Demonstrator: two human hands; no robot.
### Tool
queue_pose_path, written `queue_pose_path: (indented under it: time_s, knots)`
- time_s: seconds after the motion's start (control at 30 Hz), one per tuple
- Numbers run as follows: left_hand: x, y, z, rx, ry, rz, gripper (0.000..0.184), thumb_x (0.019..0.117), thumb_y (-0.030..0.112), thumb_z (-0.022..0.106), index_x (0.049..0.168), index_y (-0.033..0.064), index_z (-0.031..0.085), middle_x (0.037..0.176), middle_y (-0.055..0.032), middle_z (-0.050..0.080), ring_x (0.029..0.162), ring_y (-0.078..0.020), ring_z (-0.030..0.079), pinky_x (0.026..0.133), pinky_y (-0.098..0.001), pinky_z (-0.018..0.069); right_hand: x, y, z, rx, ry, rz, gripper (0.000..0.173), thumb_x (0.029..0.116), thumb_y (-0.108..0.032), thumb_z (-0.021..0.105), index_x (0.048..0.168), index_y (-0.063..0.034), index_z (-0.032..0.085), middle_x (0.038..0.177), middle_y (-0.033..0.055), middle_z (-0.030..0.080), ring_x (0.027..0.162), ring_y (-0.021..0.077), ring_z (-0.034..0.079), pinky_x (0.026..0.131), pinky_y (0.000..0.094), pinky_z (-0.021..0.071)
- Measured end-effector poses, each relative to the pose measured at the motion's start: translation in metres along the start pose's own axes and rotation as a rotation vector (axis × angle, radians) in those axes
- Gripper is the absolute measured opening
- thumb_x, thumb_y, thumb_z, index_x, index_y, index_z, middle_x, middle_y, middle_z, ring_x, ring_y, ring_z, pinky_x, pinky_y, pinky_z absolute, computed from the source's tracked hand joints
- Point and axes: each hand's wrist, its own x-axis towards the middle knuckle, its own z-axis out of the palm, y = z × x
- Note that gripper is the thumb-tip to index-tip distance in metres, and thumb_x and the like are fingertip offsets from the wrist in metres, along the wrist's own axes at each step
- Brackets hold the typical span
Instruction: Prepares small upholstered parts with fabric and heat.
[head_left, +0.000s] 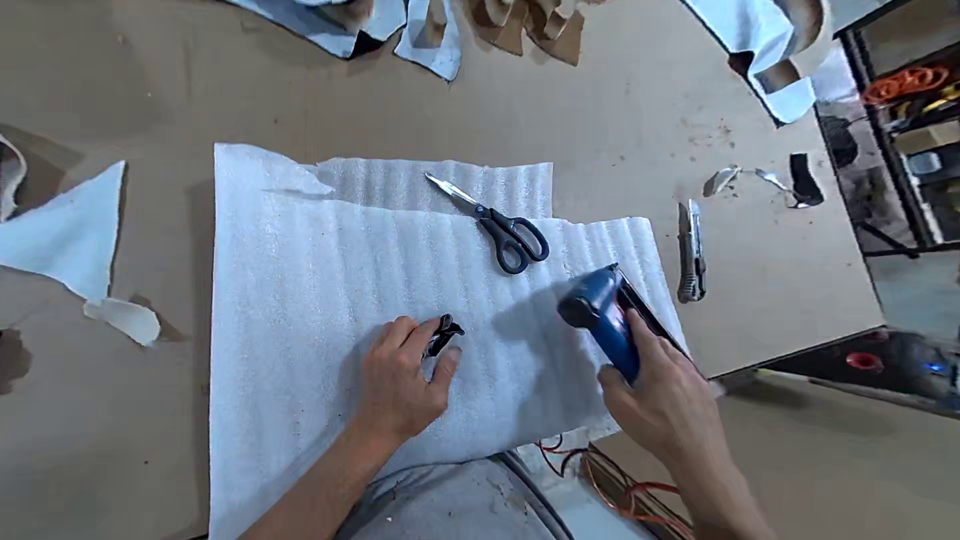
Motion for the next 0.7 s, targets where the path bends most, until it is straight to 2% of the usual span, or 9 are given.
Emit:
queue_pose_path:
  time_s: [0.07, 0.17, 0.2, 0.27, 0.33, 0.4, 0.5, 0.6, 0.7]
  knots:
    - [-0.004, 0.004, 0.005, 0.055, 0.017, 0.028, 0.041, 0.086, 0.035, 0.068, 0.119, 0.0114, 0.076, 0.096, -0.0054, 0.068, 0.085, -0.0211, 0.066, 0.069, -0.0383, 0.0572, 0.011, 0.005, 0.022, 0.017, 0.002, 0.008, 0.074, 0.0864, -0.018, 0.071, 0.154, -0.0029, 0.044, 0.122, 0.0319, 0.063, 0.111, 0.0535, 0.061, 0.088, 0.0709, 0.0488]
    - [0.001, 0.019, -0.01, -0.283, -0.014, -0.133, 0.034, 0.0893, 0.019, 0.071, 0.122, 0.0111, 0.074, 0.107, -0.0003, 0.072, 0.095, -0.0109, 0.07, 0.081, -0.0319, 0.0621, 0.004, -0.007, 0.02, 0.14, 0.081, -0.036, 0.06, 0.091, -0.023, 0.071, 0.145, -0.0034, 0.056, 0.129, 0.0294, 0.061, 0.116, 0.0507, 0.059, 0.09, 0.069, 0.049]
    - [0.004, 0.029, -0.021, -0.497, -0.032, -0.178, 0.035, 0.09, 0.017, 0.073, 0.124, 0.0104, 0.072, 0.111, 0.0003, 0.073, 0.099, -0.0108, 0.072, 0.086, -0.0331, 0.0632, -0.003, -0.019, 0.011, 0.272, 0.112, -0.08, 0.052, 0.0929, -0.025, 0.068, 0.14, -0.0042, 0.061, 0.128, 0.0241, 0.063, 0.112, 0.0431, 0.063, 0.087, 0.0632, 0.0535]
    - [0.006, 0.057, -0.045, -0.794, -0.043, -0.158, 0.032, 0.0894, 0.014, 0.075, 0.12, 0.0068, 0.068, 0.11, -0.0031, 0.075, 0.1, -0.0158, 0.073, 0.087, -0.0363, 0.0635, -0.02, -0.051, -0.004, 0.705, 0.053, -0.217, 0.046, 0.0963, -0.032, 0.065, 0.134, -0.0065, 0.065, 0.117, 0.0085, 0.07, 0.096, 0.0195, 0.071, 0.075, 0.0394, 0.0623]
    - [0.004, 0.084, -0.061, -0.898, -0.048, -0.055, 0.027, 0.0906, 0.012, 0.075, 0.115, 0.0037, 0.067, 0.108, -0.0039, 0.074, 0.1, -0.015, 0.072, 0.086, -0.0332, 0.0627, -0.032, -0.085, -0.016, 1.142, -0.048, -0.38, 0.048, 0.0951, -0.031, 0.071, 0.133, -0.0028, 0.064, 0.115, 0.0069, 0.071, 0.091, 0.013, 0.072, 0.073, 0.0306, 0.0636]
    - [0.0, 0.099, -0.07, -0.955, -0.041, 0.051, 0.025, 0.0938, 0.012, 0.073, 0.115, 0.0017, 0.066, 0.108, -0.0052, 0.074, 0.099, -0.0138, 0.072, 0.085, -0.03, 0.062, -0.036, -0.102, -0.026, 1.323, -0.019, -0.483, 0.042, 0.0924, -0.022, 0.077, 0.127, -0.0013, 0.069, 0.108, 0.0072, 0.068, 0.085, 0.0114, 0.07, 0.073, 0.0268, 0.0639]
    - [-0.002, 0.108, -0.081, -0.937, -0.017, 0.178, 0.023, 0.0977, 0.01, 0.068, 0.118, 0.0, 0.068, 0.117, -0.0099, 0.071, 0.105, -0.0169, 0.071, 0.09, -0.032, 0.0621, -0.035, -0.099, -0.042, 1.312, 0.036, -0.578, 0.03, 0.0919, -0.019, 0.078, 0.117, -0.0023, 0.074, 0.106, 0.0069, 0.068, 0.086, 0.012, 0.07, 0.075, 0.0269, 0.0652]
    - [-0.003, 0.11, -0.094, -0.593, 0.135, 0.301, 0.027, 0.0974, 0.024, 0.068, 0.123, 0.0156, 0.071, 0.125, -0.0029, 0.068, 0.117, -0.0168, 0.066, 0.097, -0.0355, 0.059, -0.036, -0.088, -0.055, 1.143, 0.055, -0.602, 0.027, 0.0952, -0.025, 0.074, 0.113, -0.0044, 0.075, 0.102, 0.0036, 0.072, 0.086, 0.0108, 0.072, 0.074, 0.0276, 0.0661]
    - [0.003, 0.119, -0.106, -0.473, 0.176, 0.433, 0.027, 0.0963, 0.028, 0.073, 0.122, 0.0202, 0.073, 0.114, 0.0017, 0.07, 0.105, -0.0118, 0.068, 0.089, -0.0309, 0.0609, -0.041, -0.083, -0.063, 1.069, 0.051, -0.626, 0.034, 0.0955, -0.03, 0.074, 0.117, -0.0043, 0.074, 0.099, 0.0014, 0.072, 0.085, 0.0092, 0.073, 0.073, 0.0264, 0.0662]
